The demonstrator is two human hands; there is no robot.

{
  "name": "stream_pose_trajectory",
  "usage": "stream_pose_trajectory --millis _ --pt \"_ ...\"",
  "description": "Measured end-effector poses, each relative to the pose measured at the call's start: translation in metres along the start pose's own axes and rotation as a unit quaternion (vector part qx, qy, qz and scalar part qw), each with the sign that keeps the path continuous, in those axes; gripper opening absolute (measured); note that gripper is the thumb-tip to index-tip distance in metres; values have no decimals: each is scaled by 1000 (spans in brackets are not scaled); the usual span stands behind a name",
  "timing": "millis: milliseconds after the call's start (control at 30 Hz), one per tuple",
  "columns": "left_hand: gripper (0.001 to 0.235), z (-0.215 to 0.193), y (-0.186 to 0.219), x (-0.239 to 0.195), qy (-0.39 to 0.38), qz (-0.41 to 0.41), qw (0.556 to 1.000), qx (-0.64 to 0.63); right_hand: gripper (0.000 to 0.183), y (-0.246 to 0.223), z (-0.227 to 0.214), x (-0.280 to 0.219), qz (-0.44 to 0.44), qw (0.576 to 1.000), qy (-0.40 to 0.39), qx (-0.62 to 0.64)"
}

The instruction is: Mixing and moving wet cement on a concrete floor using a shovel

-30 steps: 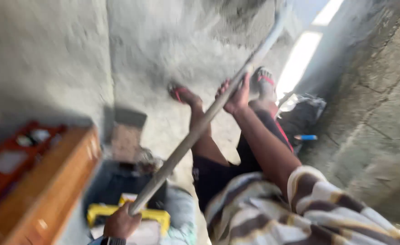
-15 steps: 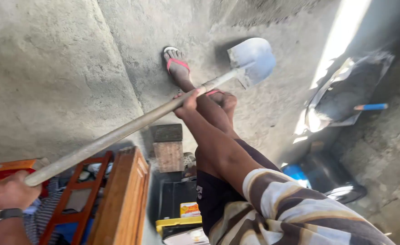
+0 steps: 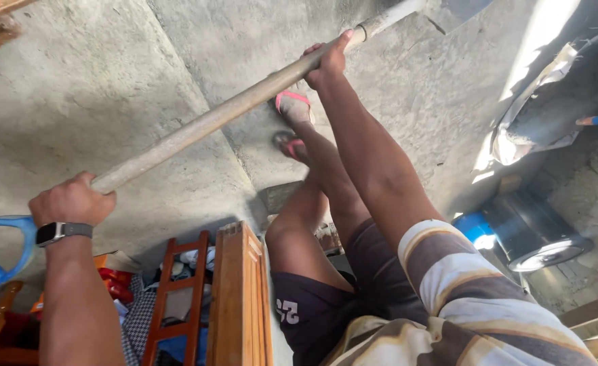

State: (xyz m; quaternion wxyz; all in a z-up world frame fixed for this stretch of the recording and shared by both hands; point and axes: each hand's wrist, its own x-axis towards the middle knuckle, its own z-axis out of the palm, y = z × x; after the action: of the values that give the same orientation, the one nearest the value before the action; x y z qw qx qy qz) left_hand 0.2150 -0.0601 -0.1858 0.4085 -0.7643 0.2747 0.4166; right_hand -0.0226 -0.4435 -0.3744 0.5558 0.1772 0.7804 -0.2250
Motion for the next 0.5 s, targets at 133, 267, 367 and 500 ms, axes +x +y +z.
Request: stream_pose_trajectory --millis 133,267,367,500 --pt "53 -33 -1 -38 -54 1 998 -14 59 -8 -9 -36 -41 998 10 -49" --pt "55 -64 -8 -75 -116 -7 992 -49 56 -16 -12 -69 -55 997 9 -49" --pt "51 -89 -13 -99 -122 -14 990 -72 58 -28 -8 -88 -48 997 15 -53" --pt "37 -138 -16 -116 -179 -11 981 -75 55 -34 -8 -87 -55 997 0 -59"
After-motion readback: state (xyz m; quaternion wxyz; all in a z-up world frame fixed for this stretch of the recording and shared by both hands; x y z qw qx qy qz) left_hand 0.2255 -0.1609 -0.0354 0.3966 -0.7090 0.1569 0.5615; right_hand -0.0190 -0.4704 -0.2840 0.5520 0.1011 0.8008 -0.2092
